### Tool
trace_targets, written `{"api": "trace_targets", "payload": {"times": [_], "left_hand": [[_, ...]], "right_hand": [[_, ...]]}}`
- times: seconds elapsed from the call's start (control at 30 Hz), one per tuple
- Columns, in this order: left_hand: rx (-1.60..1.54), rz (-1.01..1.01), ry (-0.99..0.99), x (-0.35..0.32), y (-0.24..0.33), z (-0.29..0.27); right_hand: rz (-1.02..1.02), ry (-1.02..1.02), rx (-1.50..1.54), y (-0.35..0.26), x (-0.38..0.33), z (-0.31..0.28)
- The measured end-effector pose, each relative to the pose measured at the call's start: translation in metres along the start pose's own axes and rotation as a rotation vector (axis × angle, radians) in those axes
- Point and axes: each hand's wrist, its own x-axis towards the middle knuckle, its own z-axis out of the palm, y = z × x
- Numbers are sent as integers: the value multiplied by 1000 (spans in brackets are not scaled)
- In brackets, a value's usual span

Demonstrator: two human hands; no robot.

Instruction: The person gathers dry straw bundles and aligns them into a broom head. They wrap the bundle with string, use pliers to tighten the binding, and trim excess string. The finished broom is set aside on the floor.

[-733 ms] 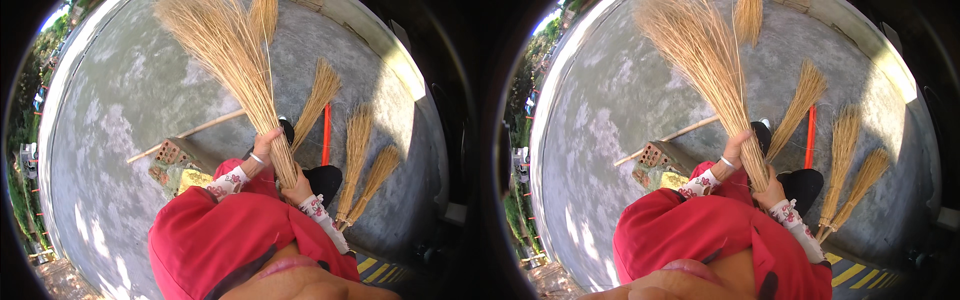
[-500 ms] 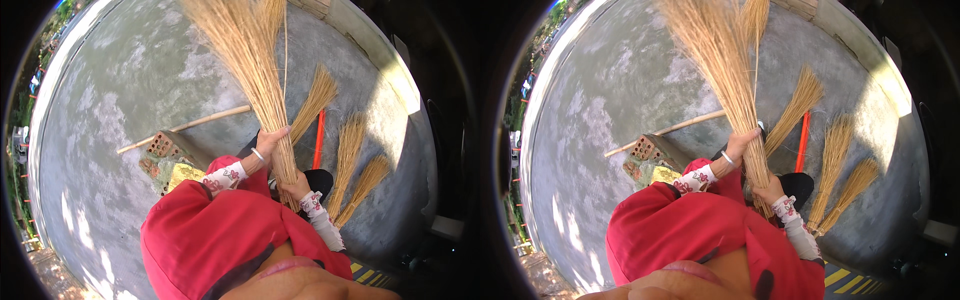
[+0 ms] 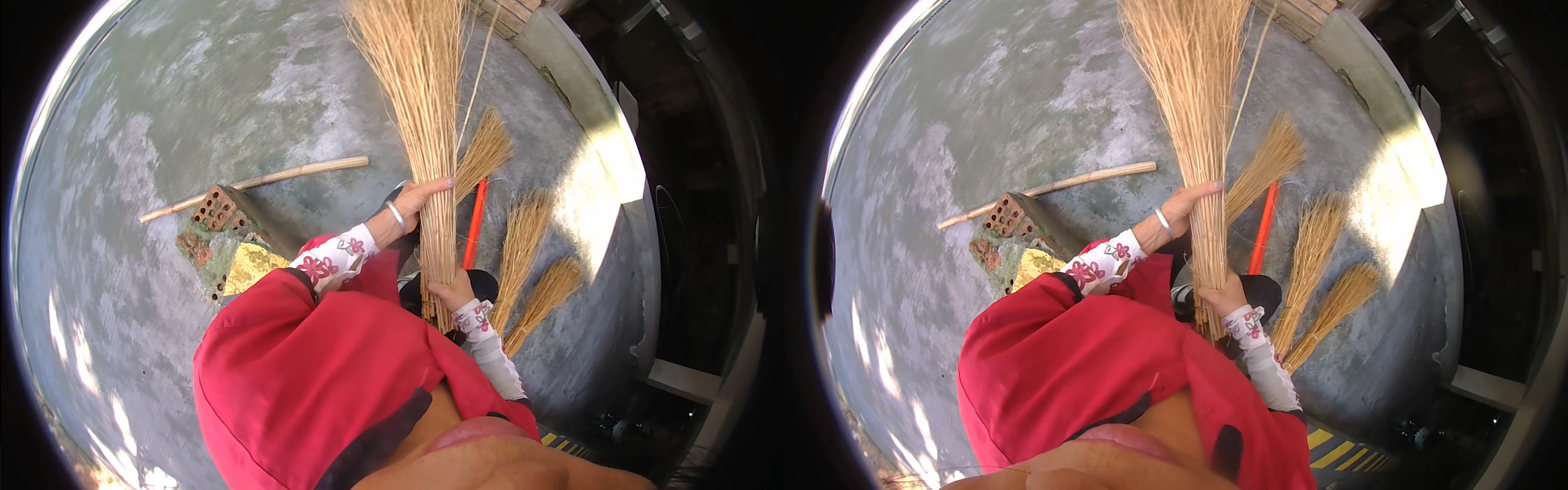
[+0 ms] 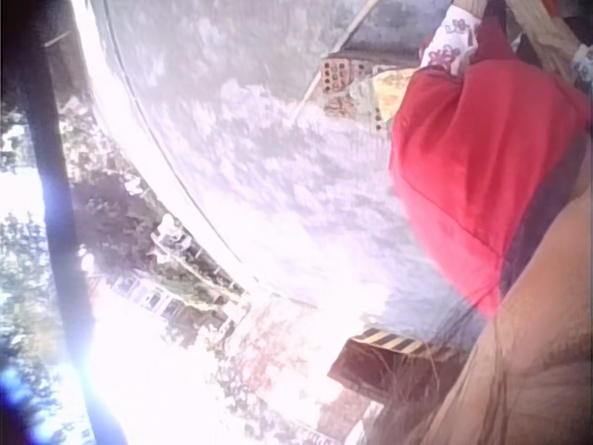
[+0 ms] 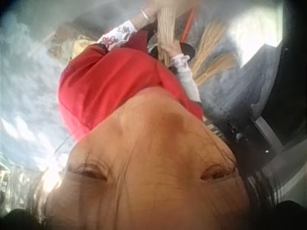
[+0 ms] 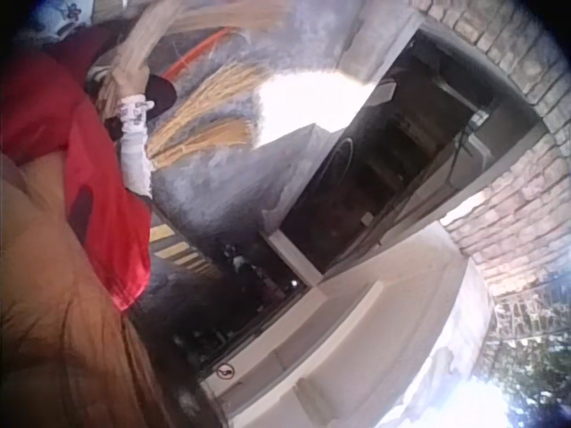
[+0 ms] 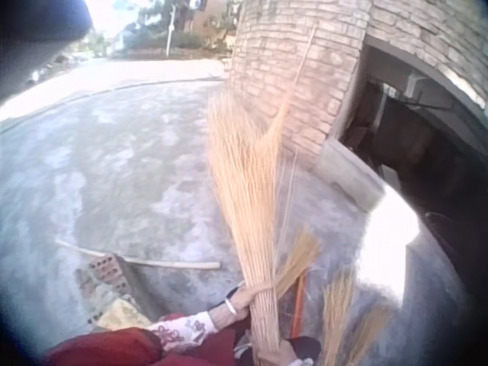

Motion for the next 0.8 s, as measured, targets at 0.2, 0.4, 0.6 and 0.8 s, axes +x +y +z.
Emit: {"api": "trace_targets", "payload": {"times": [0.2, 0.4, 0.6, 0.8], "left_hand": [[-325, 21, -223, 3, -21, -42], [-421, 139, -339, -7, -14, -57], [-80, 152, -62, -5, 10, -61], [516, 332, 184, -34, 78, -79]], "right_hand": [[-21, 109, -257, -18, -3, 24], [11, 138, -435, -14, 11, 46], [9, -206, 187, -27, 36, 20], [270, -400, 345, -50, 65, -12]]}}
